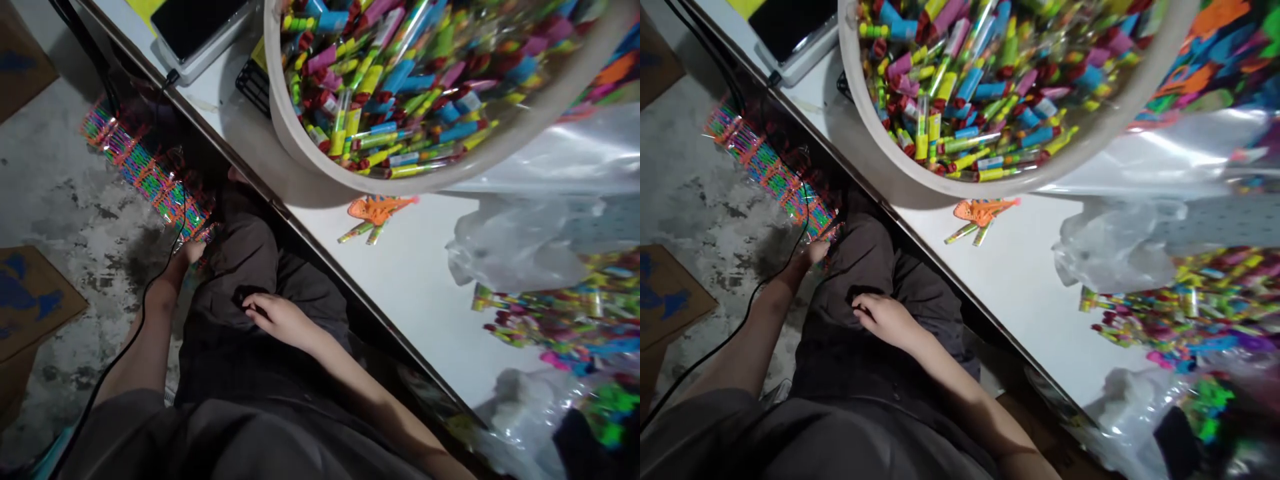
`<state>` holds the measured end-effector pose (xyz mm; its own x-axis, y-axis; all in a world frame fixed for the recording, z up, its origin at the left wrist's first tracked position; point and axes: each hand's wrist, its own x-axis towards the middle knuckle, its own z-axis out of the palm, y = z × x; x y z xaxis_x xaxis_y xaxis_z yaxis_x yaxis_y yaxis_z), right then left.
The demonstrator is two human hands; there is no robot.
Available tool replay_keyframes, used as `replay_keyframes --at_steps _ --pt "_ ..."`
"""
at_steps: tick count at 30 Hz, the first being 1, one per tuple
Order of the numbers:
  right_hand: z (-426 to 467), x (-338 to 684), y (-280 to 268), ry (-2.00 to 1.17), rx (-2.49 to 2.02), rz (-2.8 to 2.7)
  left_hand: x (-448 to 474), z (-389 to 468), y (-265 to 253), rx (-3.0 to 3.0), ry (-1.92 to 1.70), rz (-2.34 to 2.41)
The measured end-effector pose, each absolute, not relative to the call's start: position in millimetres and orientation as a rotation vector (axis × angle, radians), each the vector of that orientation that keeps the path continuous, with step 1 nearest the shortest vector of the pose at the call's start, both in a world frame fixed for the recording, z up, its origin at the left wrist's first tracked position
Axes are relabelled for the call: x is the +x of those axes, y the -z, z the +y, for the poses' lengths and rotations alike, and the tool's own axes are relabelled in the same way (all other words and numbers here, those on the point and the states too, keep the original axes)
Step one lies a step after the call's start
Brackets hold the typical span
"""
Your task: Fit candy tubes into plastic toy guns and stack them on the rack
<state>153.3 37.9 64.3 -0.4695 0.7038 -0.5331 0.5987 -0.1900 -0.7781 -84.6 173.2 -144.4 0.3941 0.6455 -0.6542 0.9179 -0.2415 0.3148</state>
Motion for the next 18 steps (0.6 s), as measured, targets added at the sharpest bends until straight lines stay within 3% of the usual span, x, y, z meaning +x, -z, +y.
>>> replay_keyframes --at_steps 9,18 --pt "62 142 -37 -1.944 -1.665 -1.968 -87 183 215 2.035 0.655 1.233" --pt "63 142 -35 -1.957 -1.717 -1.956 -93 184 223 1.984 0.604 1.350"
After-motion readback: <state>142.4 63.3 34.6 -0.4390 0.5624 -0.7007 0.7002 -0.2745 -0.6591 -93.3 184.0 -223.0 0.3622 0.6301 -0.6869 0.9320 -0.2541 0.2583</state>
